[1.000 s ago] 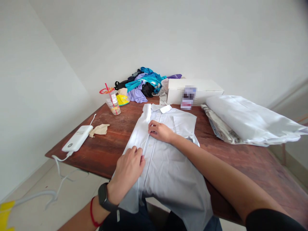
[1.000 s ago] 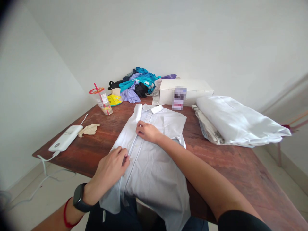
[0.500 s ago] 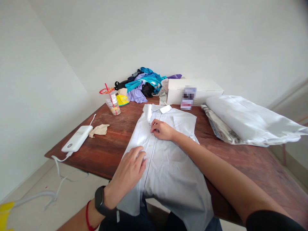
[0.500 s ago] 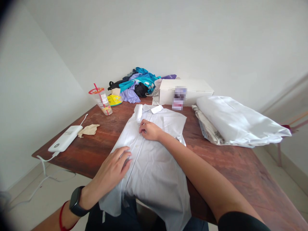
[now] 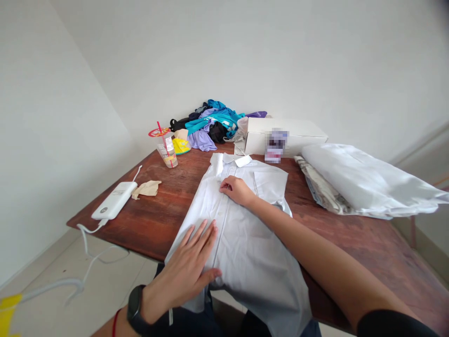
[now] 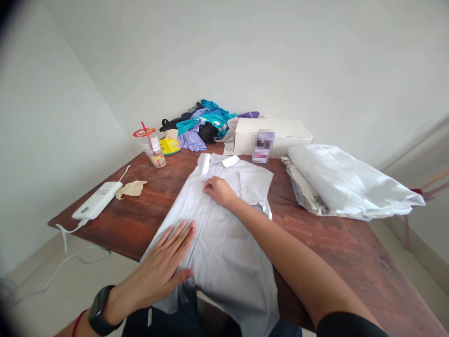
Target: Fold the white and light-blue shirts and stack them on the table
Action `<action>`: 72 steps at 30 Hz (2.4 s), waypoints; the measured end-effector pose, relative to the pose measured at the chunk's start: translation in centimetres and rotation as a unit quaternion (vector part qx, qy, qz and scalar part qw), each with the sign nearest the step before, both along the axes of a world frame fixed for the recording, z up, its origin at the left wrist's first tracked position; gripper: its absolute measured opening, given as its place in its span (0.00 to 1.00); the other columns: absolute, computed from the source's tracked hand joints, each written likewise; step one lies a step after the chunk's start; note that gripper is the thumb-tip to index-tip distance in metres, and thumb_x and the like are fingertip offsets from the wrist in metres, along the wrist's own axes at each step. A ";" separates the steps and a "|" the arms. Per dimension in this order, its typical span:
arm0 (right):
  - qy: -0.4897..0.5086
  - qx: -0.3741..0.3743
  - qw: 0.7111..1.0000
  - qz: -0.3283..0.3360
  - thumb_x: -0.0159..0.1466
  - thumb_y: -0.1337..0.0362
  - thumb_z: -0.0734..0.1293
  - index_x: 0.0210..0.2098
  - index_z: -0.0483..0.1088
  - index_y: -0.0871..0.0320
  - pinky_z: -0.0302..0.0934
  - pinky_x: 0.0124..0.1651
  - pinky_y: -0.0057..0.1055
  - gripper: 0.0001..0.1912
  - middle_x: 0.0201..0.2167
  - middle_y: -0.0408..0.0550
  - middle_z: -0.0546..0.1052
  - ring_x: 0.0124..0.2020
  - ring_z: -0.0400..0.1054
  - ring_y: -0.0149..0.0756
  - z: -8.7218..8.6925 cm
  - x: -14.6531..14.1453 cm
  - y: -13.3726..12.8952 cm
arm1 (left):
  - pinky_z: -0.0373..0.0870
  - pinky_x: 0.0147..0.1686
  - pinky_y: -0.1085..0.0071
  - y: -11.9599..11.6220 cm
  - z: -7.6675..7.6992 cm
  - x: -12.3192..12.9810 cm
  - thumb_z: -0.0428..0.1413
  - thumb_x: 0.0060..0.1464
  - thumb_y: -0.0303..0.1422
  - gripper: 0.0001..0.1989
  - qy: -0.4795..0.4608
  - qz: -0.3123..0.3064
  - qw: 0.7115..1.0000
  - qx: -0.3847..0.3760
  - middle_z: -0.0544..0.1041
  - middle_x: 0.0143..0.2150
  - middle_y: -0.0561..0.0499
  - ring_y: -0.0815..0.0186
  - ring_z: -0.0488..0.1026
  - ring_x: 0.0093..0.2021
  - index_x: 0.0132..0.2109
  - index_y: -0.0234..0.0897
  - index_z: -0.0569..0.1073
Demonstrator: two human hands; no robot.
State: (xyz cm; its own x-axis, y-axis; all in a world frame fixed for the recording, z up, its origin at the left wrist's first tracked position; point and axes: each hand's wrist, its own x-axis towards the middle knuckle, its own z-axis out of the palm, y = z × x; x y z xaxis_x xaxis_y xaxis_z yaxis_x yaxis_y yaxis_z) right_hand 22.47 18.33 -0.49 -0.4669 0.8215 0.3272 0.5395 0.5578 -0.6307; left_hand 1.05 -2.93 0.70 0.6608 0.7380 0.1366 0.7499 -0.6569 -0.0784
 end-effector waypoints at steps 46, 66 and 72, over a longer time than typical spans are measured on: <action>0.011 -0.015 1.000 -0.020 0.64 0.66 0.73 0.37 0.77 0.58 0.61 0.41 0.28 0.03 0.34 0.44 0.78 0.33 0.69 0.32 -0.9 0.2 0.4 | 0.61 0.70 0.52 -3.6 0.4 -2.3 0.58 0.65 0.25 0.06 -0.057 -0.144 0.988 -0.028 0.59 0.75 0.45 0.54 0.59 0.73 0.38 0.37 0.76; 0.018 -0.027 0.999 -0.019 0.63 0.67 0.73 0.36 0.77 0.58 0.61 0.40 0.28 0.02 0.34 0.45 0.78 0.33 0.70 0.32 -0.6 0.1 0.4 | 0.68 0.66 0.67 0.3 6.9 -2.1 0.51 0.64 0.21 0.18 -0.126 -0.109 0.963 -0.213 0.67 0.71 0.58 0.66 0.66 0.69 0.51 0.48 0.78; 0.024 -0.014 0.999 -0.022 0.63 0.67 0.72 0.35 0.76 0.58 0.61 0.38 0.27 0.01 0.33 0.44 0.78 0.31 0.69 0.32 -0.8 0.1 0.4 | 0.57 0.70 0.50 9.5 3.3 2.6 0.45 0.73 0.44 0.29 -0.179 0.067 0.979 -0.070 0.57 0.75 0.38 0.52 0.53 0.75 0.73 0.34 0.58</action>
State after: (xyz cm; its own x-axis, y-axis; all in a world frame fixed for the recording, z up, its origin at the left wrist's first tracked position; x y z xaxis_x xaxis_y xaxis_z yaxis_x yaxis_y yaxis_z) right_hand 22.55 18.73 -1.25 -0.4152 0.8498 0.3248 0.5312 0.5163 -0.6718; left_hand 3.64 6.58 4.01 0.4843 0.8430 0.2342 0.7931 -0.5360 0.2892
